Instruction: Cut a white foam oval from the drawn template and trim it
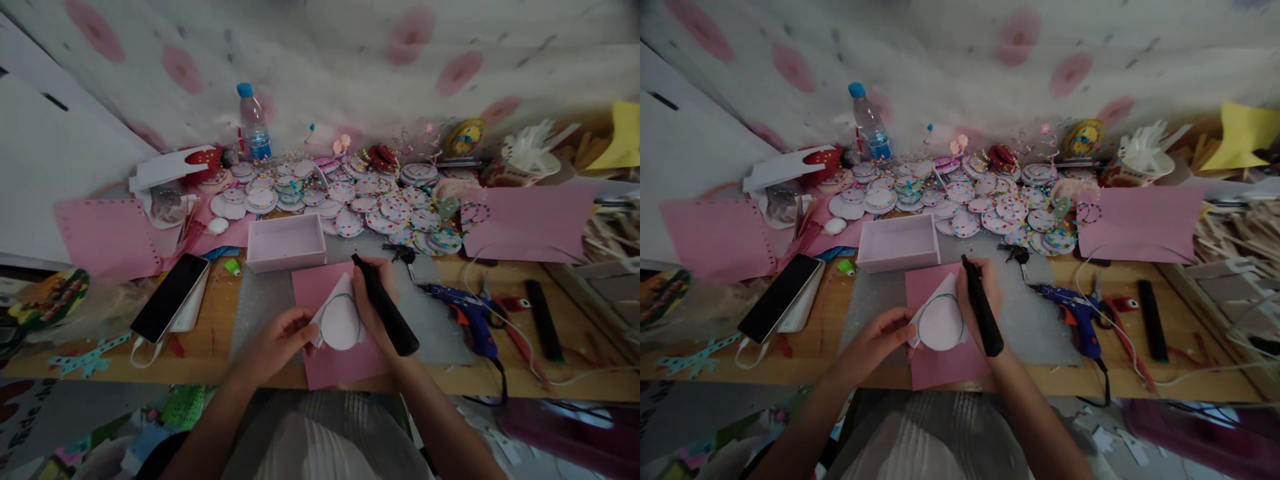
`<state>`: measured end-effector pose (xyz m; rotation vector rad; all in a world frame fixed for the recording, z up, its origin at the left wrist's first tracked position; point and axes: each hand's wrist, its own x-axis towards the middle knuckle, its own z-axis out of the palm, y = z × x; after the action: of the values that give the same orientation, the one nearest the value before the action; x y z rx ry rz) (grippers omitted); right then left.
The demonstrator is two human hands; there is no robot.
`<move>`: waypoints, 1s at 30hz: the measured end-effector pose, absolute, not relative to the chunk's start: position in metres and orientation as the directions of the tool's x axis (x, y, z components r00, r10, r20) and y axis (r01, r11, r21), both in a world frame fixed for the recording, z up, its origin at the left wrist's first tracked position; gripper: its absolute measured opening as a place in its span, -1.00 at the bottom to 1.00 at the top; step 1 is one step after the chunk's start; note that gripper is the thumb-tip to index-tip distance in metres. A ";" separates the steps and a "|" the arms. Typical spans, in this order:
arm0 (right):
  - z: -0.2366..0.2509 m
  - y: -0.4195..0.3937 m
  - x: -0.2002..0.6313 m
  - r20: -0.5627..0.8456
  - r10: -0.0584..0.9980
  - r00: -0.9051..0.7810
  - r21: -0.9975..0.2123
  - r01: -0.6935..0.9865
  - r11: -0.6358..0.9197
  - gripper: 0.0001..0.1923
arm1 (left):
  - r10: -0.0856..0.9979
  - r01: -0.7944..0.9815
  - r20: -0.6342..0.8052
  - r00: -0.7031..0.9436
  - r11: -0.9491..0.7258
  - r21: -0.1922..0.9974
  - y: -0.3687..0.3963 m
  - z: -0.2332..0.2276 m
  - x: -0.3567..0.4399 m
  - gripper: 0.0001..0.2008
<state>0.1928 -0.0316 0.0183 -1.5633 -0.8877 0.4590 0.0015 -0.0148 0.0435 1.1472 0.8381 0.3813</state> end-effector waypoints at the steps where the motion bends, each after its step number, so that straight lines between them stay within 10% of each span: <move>1: 0.017 -0.030 0.192 0.199 0.775 0.600 -0.949 0.316 -0.001 -0.84 | 0.653 0.093 -0.369 0.661 0.417 0.904 -0.018 0.043 0.005 -0.68; 15: 0.014 -0.033 0.176 0.191 0.742 0.642 -0.961 0.275 0.010 -0.82 | 0.690 -0.369 -0.343 0.637 0.663 0.651 -0.054 0.034 0.030 -0.67; 24: 0.022 -0.040 0.185 0.265 0.818 0.511 -0.927 0.369 0.070 -0.82 | 0.629 0.138 -0.293 0.720 0.284 0.949 -0.025 0.055 0.011 -0.56; 30: 0.029 -0.043 0.179 0.270 0.789 0.553 -0.936 0.342 0.081 -0.85 | 0.692 0.002 -0.204 0.692 0.281 0.960 -0.037 0.050 0.018 -0.51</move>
<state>0.1788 -0.0433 0.0288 -1.5139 -1.0085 0.4378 0.0184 -0.0367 0.0497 1.2128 0.6911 0.5149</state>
